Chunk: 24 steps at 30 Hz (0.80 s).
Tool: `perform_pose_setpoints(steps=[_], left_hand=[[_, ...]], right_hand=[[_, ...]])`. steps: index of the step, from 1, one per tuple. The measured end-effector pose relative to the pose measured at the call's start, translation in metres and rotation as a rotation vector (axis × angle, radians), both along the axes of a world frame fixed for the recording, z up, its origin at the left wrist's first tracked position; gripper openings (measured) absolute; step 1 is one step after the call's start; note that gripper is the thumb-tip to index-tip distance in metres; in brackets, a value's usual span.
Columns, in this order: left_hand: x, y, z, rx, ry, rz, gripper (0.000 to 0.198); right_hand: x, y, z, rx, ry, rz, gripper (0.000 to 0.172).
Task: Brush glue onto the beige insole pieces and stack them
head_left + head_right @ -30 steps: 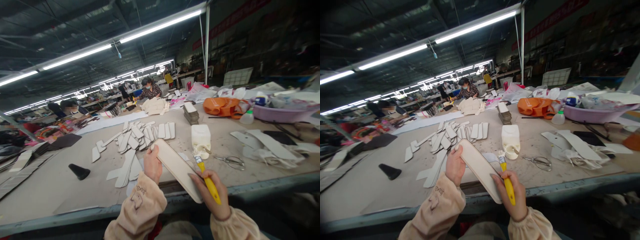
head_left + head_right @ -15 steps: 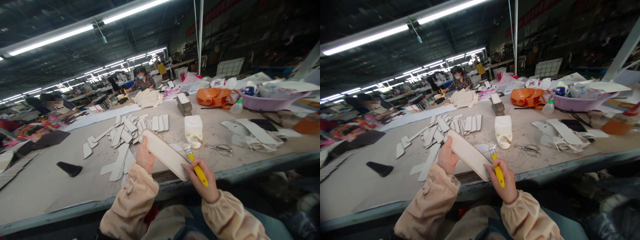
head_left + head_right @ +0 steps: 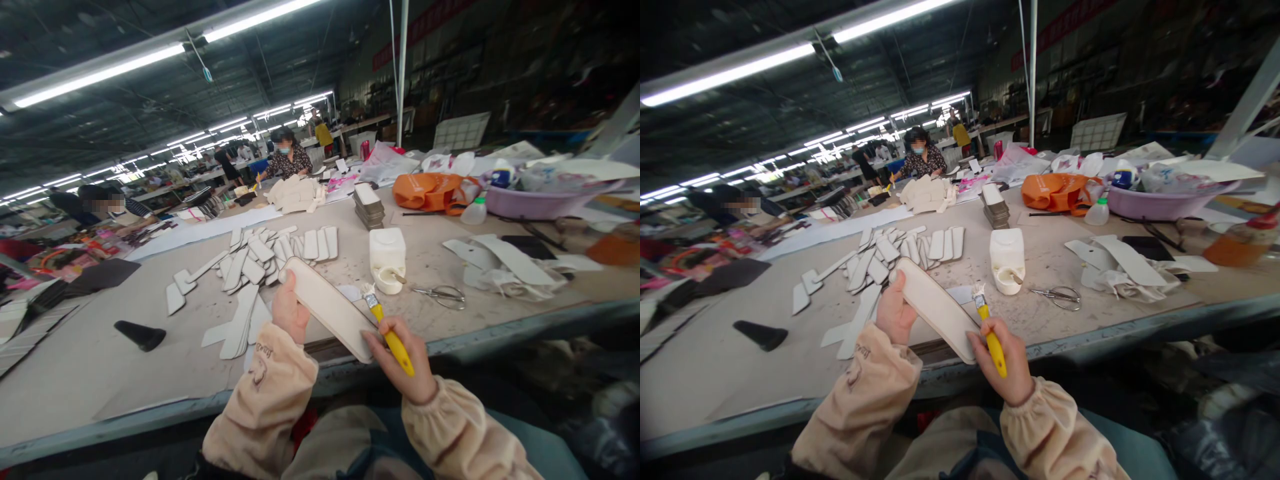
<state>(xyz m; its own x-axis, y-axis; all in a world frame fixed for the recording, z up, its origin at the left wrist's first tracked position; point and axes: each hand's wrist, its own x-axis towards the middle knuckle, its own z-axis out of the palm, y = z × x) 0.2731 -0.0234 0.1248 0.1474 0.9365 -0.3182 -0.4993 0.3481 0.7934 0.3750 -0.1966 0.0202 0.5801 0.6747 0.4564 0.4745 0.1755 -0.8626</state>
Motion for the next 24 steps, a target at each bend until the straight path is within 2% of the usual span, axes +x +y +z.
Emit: perform_pose_setpoints(steps=[24], left_hand=[[0.0012,0.0018,0.004,0.017,0.03,-0.107,0.033]], right_hand=[[0.0039,-0.0008,0.005,-0.034,0.032,0.131,0.027]])
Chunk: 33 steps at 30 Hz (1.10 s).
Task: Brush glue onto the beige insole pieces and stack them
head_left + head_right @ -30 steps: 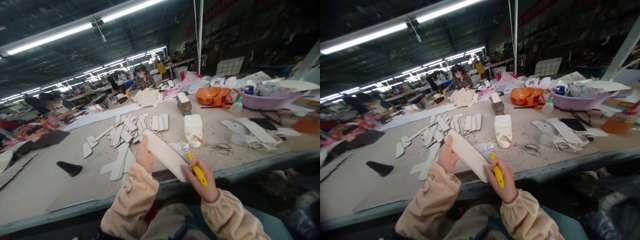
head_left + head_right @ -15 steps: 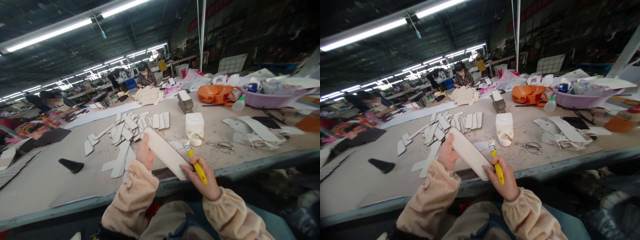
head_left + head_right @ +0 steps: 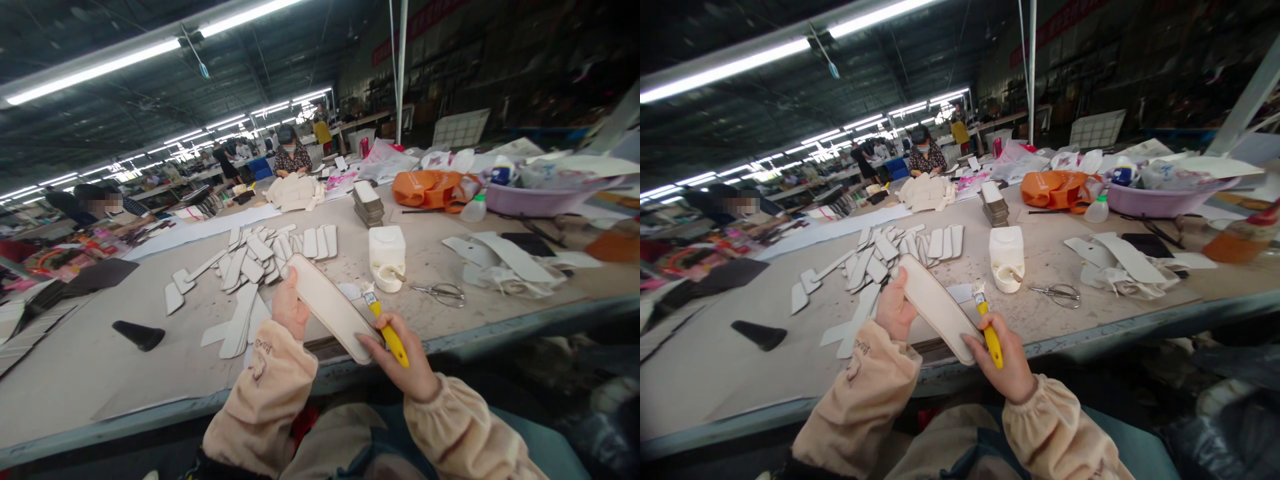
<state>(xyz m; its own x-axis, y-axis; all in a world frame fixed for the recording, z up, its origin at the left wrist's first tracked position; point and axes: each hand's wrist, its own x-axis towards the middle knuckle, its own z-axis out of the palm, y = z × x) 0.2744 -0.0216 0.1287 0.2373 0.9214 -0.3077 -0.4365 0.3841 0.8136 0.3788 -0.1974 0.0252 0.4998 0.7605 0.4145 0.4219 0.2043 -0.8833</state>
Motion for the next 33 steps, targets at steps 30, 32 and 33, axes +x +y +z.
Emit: perform_pose_setpoints(steps=[30,32,33], left_hand=[[0.005,0.019,0.002,0.126,-0.072,0.04,0.013],[0.004,0.027,0.003,0.144,-0.063,0.044,0.012],[0.004,0.032,0.003,0.143,-0.055,0.043,0.01]], right_hand=[[0.006,0.0,-0.012,0.171,-0.03,-0.213,0.021],[0.006,0.0,-0.012,0.173,-0.052,-0.213,0.02],[0.006,0.0,-0.013,0.174,-0.068,-0.21,0.02]])
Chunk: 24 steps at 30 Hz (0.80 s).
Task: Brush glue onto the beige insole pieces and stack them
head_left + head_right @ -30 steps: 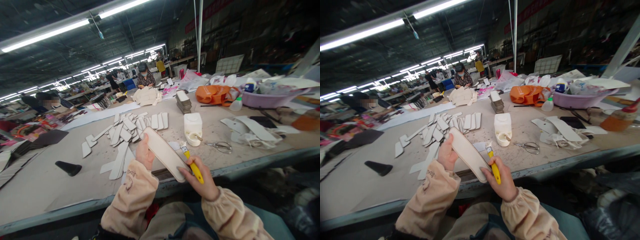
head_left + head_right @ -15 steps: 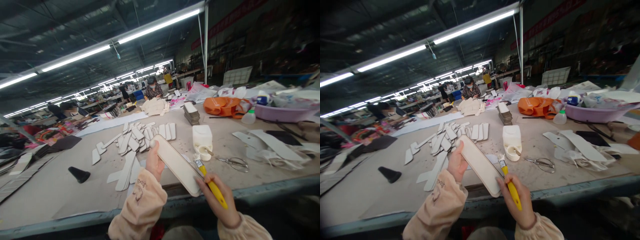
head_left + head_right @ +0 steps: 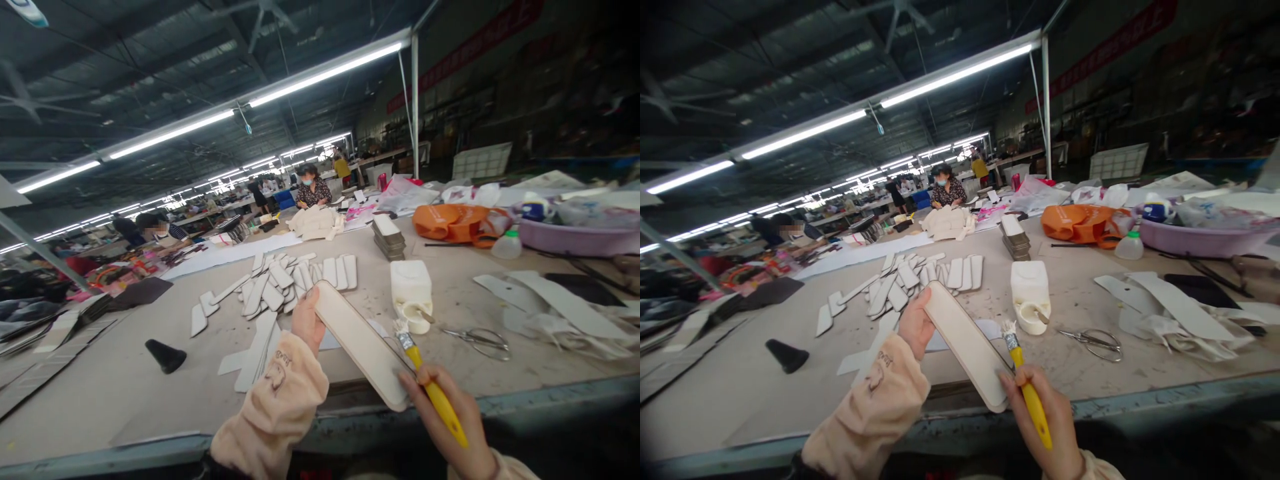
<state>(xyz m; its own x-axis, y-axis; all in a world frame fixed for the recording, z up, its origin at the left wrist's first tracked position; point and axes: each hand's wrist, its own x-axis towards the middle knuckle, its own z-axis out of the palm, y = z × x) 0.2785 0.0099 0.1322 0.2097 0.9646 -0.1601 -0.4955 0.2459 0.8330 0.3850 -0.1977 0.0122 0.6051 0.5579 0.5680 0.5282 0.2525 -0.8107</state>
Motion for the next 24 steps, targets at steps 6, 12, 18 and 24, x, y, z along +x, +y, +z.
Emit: perform_pose_setpoints(steps=[6,12,18,24], left_hand=[[0.003,-0.001,0.001,-0.07,0.036,-0.049,0.009],[-0.006,-0.062,-0.032,-0.149,0.148,-0.459,0.02],[-0.017,-0.029,-0.032,-0.046,0.384,-0.508,0.027],[0.012,0.075,-0.016,0.111,0.66,-0.495,0.032]], right_hand=[[-0.004,0.004,-0.007,0.007,-0.024,-0.005,0.019],[-0.007,0.006,-0.003,-0.014,0.033,0.03,0.018],[0.002,-0.001,0.009,0.042,0.08,0.037,0.013],[0.014,-0.008,0.007,0.048,0.154,-0.043,0.014]])
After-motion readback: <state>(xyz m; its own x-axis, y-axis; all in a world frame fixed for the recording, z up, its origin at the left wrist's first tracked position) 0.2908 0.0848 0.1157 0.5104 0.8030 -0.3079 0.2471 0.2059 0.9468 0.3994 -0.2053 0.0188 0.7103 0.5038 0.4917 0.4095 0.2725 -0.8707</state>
